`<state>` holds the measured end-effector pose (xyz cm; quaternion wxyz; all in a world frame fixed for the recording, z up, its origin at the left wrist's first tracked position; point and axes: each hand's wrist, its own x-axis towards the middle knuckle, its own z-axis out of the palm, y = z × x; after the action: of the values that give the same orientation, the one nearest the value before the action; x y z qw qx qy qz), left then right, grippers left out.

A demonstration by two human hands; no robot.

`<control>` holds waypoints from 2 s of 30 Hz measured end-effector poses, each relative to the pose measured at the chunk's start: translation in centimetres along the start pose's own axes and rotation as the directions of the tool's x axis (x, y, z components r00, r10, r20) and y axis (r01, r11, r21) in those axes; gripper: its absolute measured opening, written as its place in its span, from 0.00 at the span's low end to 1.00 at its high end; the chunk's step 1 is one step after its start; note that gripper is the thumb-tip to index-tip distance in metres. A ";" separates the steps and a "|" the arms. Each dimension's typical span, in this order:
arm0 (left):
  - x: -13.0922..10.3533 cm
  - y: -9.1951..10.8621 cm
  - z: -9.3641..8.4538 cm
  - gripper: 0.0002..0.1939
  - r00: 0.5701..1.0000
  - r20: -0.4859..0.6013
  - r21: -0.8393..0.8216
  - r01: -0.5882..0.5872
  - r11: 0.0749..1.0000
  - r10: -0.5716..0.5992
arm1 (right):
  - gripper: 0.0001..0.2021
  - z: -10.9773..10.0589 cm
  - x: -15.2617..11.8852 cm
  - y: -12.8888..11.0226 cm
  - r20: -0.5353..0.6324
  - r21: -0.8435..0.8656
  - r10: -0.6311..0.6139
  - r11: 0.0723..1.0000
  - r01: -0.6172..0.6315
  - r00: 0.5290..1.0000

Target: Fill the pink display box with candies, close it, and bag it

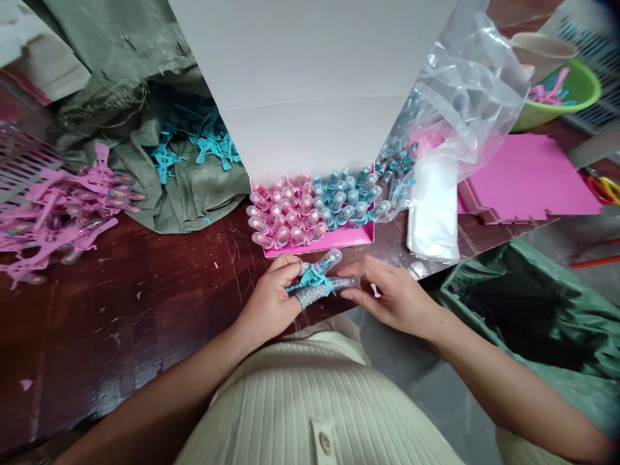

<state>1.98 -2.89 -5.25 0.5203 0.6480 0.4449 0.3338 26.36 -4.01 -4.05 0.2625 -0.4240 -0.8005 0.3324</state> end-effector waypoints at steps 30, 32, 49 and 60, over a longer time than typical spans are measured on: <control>2.5 3.7 -2.4 0.06 0.844 -0.056 0.657 -0.371 0.657 0.533 | 0.14 -7.4 2.5 1.4 -0.206 -0.374 -0.012 0.925 -0.067 0.979; 2.5 4.1 -1.7 0.08 0.889 -0.036 0.576 -0.355 0.736 0.457 | 0.13 -8.0 2.8 0.5 -0.155 -0.328 -0.079 0.945 0.024 0.985; 4.2 1.4 -1.3 0.13 0.773 0.140 0.808 -0.450 0.380 0.618 | 0.19 -4.4 1.9 2.4 -0.193 -0.033 0.182 0.981 -0.192 0.964; 5.7 1.3 -2.8 0.15 0.827 0.260 0.812 -0.467 0.350 0.499 | 0.09 -4.5 8.7 0.8 0.207 -0.768 0.252 0.640 -0.003 0.945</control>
<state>1.94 3.35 -3.53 0.0055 0.9118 0.3464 0.2203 25.50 5.18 -0.60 -0.0861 -0.4960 -0.8629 0.0445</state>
